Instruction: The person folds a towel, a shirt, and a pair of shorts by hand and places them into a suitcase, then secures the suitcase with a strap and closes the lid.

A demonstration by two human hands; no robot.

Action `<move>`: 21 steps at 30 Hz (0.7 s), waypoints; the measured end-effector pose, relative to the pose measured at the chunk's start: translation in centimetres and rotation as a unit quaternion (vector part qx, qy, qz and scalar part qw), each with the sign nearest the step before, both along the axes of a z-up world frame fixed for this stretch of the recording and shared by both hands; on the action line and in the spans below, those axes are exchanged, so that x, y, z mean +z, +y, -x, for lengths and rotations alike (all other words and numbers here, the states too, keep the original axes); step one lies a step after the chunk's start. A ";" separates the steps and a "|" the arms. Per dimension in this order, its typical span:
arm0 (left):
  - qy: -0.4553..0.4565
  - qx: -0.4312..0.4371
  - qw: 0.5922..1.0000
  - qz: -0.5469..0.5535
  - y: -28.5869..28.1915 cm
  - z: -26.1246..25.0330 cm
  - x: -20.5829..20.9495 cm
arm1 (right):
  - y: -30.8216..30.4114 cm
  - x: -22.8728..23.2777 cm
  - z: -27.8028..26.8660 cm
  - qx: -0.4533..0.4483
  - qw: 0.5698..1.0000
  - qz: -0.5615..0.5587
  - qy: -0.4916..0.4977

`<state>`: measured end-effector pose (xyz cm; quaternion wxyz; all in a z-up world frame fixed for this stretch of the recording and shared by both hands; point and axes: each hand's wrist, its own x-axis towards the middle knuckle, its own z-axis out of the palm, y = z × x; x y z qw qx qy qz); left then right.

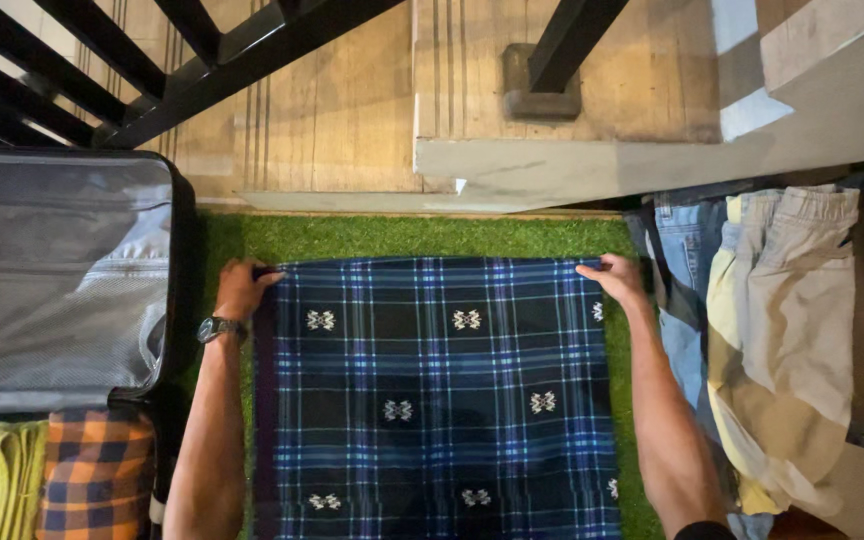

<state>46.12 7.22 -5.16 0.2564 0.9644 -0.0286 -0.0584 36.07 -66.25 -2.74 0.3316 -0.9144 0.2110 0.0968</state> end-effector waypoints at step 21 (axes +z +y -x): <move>-0.018 0.242 0.900 0.362 -0.8 2.5 0.8 | 1.7 2.1 1.9 -0.140 0.947 -0.285 -0.051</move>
